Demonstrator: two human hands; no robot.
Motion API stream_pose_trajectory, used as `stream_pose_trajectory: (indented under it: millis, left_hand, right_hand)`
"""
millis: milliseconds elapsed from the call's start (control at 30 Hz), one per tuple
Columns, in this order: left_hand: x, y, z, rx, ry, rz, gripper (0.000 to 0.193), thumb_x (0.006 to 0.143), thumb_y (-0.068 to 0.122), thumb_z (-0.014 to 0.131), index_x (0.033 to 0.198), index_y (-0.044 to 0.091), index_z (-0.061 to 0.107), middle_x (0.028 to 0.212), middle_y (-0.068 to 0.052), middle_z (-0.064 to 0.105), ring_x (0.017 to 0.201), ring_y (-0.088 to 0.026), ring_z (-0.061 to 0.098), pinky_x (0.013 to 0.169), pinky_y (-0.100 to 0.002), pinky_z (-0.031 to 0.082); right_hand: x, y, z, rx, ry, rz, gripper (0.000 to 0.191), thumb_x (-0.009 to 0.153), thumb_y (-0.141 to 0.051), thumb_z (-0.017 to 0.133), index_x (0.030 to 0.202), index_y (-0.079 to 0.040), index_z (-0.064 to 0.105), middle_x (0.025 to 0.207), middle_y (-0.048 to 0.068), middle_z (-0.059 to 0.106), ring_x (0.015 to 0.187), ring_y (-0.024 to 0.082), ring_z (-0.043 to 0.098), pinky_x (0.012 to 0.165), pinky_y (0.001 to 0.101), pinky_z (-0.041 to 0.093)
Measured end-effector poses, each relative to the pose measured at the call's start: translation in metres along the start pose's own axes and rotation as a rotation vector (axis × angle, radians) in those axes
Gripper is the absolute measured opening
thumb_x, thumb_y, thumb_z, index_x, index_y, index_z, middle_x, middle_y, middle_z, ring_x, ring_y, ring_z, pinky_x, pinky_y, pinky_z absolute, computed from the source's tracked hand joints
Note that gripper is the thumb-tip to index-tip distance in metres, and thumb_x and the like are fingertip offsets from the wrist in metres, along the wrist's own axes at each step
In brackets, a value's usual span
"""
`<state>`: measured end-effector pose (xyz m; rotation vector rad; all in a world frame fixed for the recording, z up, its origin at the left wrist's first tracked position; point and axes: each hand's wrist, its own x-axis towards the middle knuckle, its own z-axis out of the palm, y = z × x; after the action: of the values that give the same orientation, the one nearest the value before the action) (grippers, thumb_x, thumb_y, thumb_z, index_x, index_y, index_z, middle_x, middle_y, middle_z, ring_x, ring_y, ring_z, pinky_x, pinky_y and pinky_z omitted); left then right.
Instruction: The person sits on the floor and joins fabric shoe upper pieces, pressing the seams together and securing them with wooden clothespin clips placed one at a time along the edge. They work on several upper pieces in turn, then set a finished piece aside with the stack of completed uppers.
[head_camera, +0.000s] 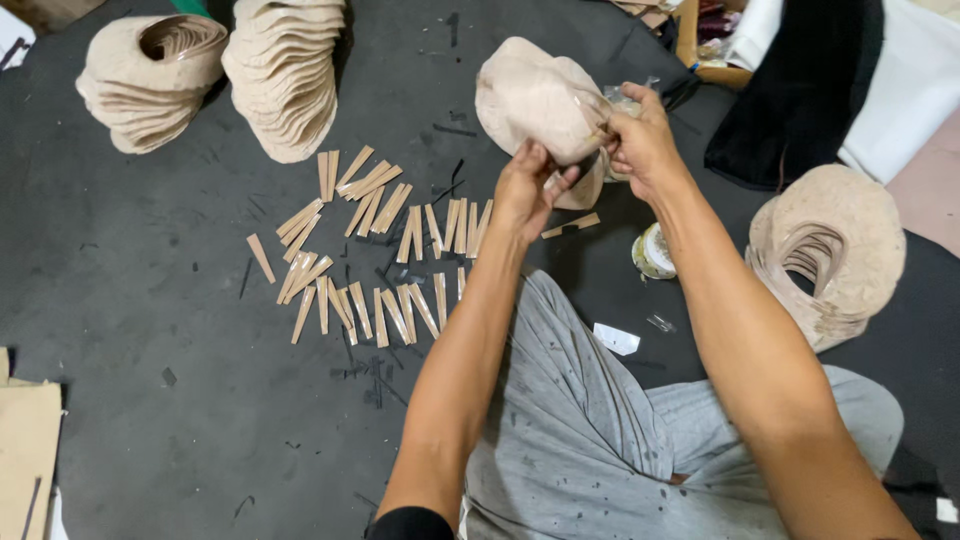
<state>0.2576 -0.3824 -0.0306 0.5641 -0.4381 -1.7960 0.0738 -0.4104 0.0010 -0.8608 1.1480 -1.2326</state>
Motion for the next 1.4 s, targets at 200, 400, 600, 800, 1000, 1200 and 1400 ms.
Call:
stream_pose_trajectory:
  millis: [200, 400, 600, 800, 1000, 1200, 1400]
  left_hand:
    - [0.016, 0.005, 0.018, 0.002, -0.164, 0.154, 0.034, 0.107, 0.016, 0.061, 0.135, -0.003, 0.058, 0.122, -0.008, 0.064, 0.111, -0.018, 0.061, 0.104, -0.035, 0.051]
    - [0.043, 0.024, 0.044, -0.034, -0.277, 0.128, 0.052, 0.103, 0.037, 0.063, 0.137, -0.002, 0.058, 0.121, -0.009, 0.068, 0.116, -0.02, 0.062, 0.106, -0.037, 0.049]
    - [0.078, 0.015, 0.035, 0.226, -0.171, 0.094, 0.04, 0.102, 0.029, 0.07, 0.135, 0.009, 0.06, 0.122, -0.004, 0.066, 0.117, -0.021, 0.06, 0.105, -0.048, 0.048]
    - [0.122, 0.005, 0.0, -0.059, 0.314, -0.188, 0.03, 0.102, 0.026, 0.055, 0.129, 0.015, 0.06, 0.116, -0.005, 0.065, 0.104, -0.024, 0.061, 0.099, -0.048, 0.048]
    - [0.147, 0.01, -0.028, -0.268, 0.421, -0.078, 0.029, 0.109, 0.023, 0.051, 0.127, 0.002, 0.055, 0.118, -0.012, 0.058, 0.106, -0.028, 0.058, 0.095, -0.049, 0.055]
    - [0.132, 0.015, -0.024, 0.374, 0.8, -0.015, 0.034, 0.101, 0.019, 0.059, 0.126, -0.005, 0.06, 0.117, -0.015, 0.064, 0.101, -0.028, 0.063, 0.085, -0.044, 0.057]
    - [0.14, 0.001, -0.014, 0.606, 0.555, 0.046, 0.042, 0.083, 0.004, 0.07, 0.123, -0.007, 0.064, 0.105, -0.016, 0.071, 0.091, -0.025, 0.069, 0.076, -0.037, 0.056]
  right_hand:
    - [-0.005, -0.02, -0.018, 0.026, 0.054, -0.013, 0.068, 0.09, 0.0, 0.056, 0.154, -0.008, 0.034, 0.078, 0.005, 0.054, 0.052, 0.007, 0.043, 0.039, 0.0224, 0.029]
    - [0.013, -0.036, -0.039, 0.21, -0.005, -0.082, 0.065, 0.094, -0.001, 0.052, 0.156, -0.007, 0.035, 0.083, 0.005, 0.058, 0.054, 0.006, 0.042, 0.043, 0.0215, 0.029]
    - [0.036, -0.011, -0.028, -0.027, 0.041, -0.335, 0.067, 0.098, -0.001, 0.055, 0.157, -0.012, 0.024, 0.093, 0.006, 0.071, 0.06, 0.007, 0.05, 0.045, 0.0214, 0.032]
    - [0.07, 0.013, -0.014, -0.118, 0.109, -0.066, 0.066, 0.092, -0.003, 0.056, 0.152, -0.017, 0.031, 0.081, 0.001, 0.06, 0.059, 0.006, 0.053, 0.042, 0.0205, 0.037]
    - [0.084, 0.016, -0.025, 0.238, 0.114, -0.31, 0.063, 0.096, 0.0, 0.05, 0.154, -0.018, 0.035, 0.09, 0.005, 0.058, 0.063, 0.009, 0.047, 0.045, 0.0214, 0.031]
    - [0.082, 0.005, -0.059, 0.257, 0.11, -0.486, 0.066, 0.102, 0.004, 0.048, 0.161, -0.018, 0.029, 0.091, 0.006, 0.055, 0.06, 0.011, 0.042, 0.047, 0.0238, 0.033]
    - [0.071, 0.021, -0.071, 0.263, 0.139, -0.489, 0.069, 0.104, 0.004, 0.048, 0.164, -0.018, 0.022, 0.094, 0.009, 0.058, 0.062, 0.01, 0.043, 0.048, 0.0237, 0.034]
